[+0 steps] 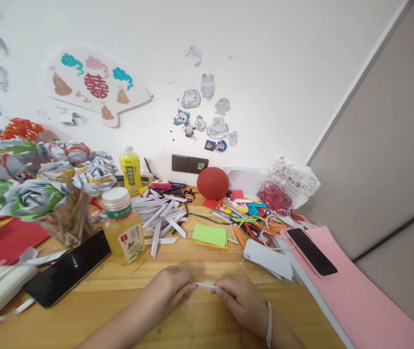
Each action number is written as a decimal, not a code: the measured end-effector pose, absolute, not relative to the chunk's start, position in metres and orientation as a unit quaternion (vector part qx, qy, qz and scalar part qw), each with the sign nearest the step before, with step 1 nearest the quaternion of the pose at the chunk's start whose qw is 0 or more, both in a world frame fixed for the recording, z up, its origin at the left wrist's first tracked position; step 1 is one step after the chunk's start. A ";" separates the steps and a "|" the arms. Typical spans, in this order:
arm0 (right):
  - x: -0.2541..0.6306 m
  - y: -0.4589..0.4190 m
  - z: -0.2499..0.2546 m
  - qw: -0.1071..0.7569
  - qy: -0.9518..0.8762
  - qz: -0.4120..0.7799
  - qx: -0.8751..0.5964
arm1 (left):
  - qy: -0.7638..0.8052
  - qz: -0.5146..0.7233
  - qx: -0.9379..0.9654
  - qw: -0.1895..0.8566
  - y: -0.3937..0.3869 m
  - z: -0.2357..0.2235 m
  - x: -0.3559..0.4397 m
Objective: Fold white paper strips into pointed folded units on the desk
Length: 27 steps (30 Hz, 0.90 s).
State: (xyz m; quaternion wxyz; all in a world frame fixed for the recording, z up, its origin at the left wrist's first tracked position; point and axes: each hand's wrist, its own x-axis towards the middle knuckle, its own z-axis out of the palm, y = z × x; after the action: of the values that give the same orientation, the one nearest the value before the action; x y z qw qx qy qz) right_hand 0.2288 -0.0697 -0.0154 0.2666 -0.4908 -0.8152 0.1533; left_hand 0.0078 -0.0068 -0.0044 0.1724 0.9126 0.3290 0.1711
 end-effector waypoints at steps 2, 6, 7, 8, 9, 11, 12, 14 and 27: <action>0.230 -0.069 -0.014 0.266 -0.815 0.156 -0.491 | 0.324 0.177 0.907 0.202 -0.006 -0.004 0.008; 0.234 -0.068 -0.013 0.262 -0.815 0.157 -0.493 | 0.293 0.198 0.900 0.254 -0.006 -0.004 0.008; 0.235 -0.068 -0.014 0.257 -0.815 0.153 -0.496 | 0.291 0.204 0.899 0.257 -0.006 -0.004 0.008; 0.235 -0.068 -0.015 0.252 -0.816 0.148 -0.499 | 0.295 0.208 0.897 0.256 -0.007 -0.004 0.009; 0.235 -0.067 -0.017 0.251 -0.816 0.141 -0.502 | 0.303 0.209 0.894 0.254 -0.007 -0.004 0.009; 0.235 -0.066 -0.019 0.254 -0.818 0.131 -0.499 | 0.318 0.202 0.889 0.260 -0.007 -0.002 0.009; 0.235 -0.065 -0.020 0.258 -0.819 0.129 -0.496 | 0.325 0.198 0.885 0.267 -0.007 -0.001 0.009; 0.235 -0.062 -0.019 0.269 -0.814 0.123 -0.500 | 0.342 0.196 0.877 0.273 -0.005 0.000 0.008; 0.181 0.054 0.048 0.368 -0.733 0.053 -0.570 | 0.418 0.185 0.868 0.194 -0.002 -0.007 0.006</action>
State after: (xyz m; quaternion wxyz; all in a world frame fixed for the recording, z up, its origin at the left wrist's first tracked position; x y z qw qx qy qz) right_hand 0.1807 0.0537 0.0481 0.3679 -0.5700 -0.7328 0.0530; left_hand 0.0061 -0.0021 -0.0073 0.1943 0.8680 0.4178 0.1852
